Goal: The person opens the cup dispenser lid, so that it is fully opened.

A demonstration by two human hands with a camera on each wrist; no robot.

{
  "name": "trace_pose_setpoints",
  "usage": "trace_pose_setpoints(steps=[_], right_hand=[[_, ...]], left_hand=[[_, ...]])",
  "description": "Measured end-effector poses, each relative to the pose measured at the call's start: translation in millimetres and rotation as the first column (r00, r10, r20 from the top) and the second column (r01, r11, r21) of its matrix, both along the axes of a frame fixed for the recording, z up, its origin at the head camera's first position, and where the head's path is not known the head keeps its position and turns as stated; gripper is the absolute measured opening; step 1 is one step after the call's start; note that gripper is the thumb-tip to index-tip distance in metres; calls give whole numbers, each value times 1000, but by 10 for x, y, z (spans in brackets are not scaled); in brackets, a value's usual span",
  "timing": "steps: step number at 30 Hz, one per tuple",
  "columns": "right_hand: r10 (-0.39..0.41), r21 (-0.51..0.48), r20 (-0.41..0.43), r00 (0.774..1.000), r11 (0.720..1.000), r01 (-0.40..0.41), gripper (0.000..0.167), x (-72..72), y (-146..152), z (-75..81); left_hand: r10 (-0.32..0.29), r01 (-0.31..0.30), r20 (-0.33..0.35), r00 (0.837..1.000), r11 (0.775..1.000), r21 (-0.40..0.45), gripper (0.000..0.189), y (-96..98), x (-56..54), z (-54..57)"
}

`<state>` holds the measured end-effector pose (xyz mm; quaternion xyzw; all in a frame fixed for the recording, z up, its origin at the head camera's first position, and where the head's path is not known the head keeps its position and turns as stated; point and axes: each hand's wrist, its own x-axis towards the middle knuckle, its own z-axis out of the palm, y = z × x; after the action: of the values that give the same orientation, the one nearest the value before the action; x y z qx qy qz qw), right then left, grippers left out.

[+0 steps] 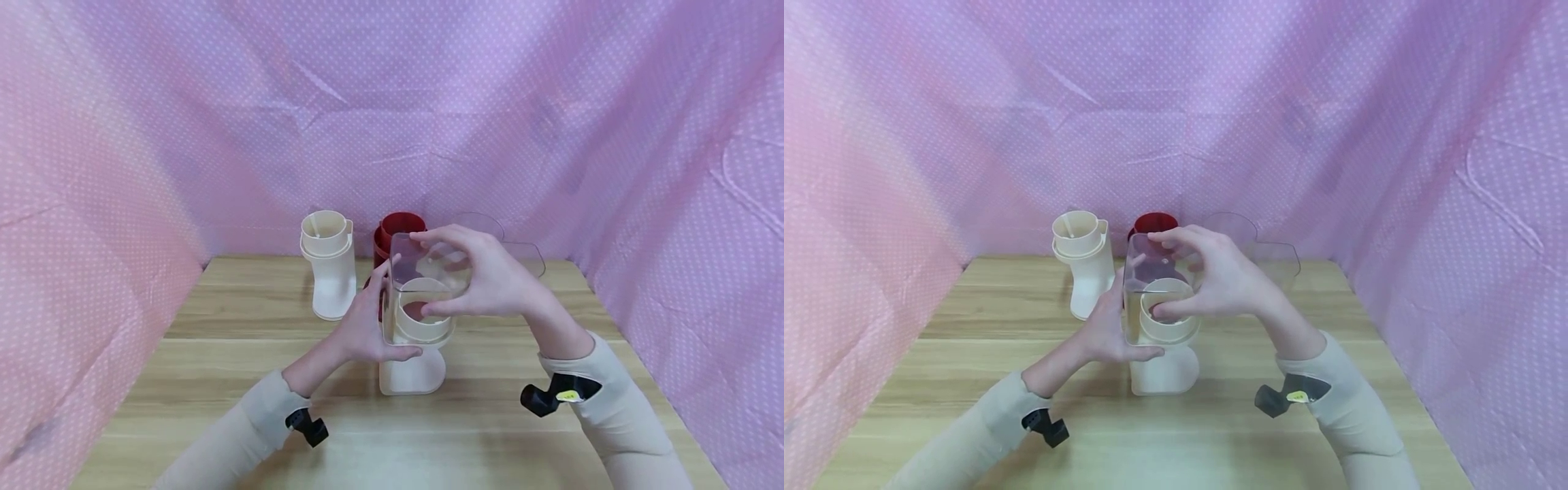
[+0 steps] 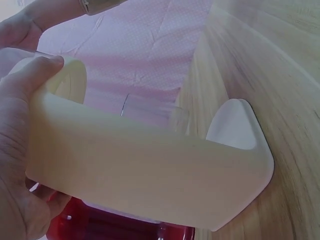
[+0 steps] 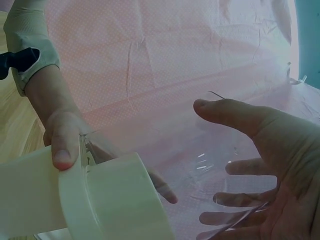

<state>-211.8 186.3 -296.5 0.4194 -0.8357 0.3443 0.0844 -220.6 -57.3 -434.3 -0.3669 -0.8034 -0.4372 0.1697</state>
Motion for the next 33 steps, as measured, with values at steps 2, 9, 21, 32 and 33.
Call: trace_pose_setpoints(steps=[2, 9, 21, 32, 33], right_hand=[[-11, 2, 9, 1000, 1000, 11, 92, -9, -8, 6], [-14, 7, 52, 999, 1000, 14, 92, -62, -25, 36], [38, -7, 100, 994, 999, -37, 87, -171, -35, 92], [-4, 13, 79, 997, 1000, 3, 92, -36, -21, 100], [-4, 14, 78, 997, 1000, 3, 92, -26, -21, 104]], left_hand=[[-1, 1, 2, 1000, 1000, -2, 147, -10, -1, 3], [-7, 7, 1, 1000, 1000, 0, 149, -29, -4, -2], [17, -17, -35, 999, 1000, -14, 147, -21, -9, -10], [20, -21, -40, 999, 999, -29, 151, -7, -8, -5], [21, -22, -39, 999, 999, -28, 151, -7, -9, -7]])
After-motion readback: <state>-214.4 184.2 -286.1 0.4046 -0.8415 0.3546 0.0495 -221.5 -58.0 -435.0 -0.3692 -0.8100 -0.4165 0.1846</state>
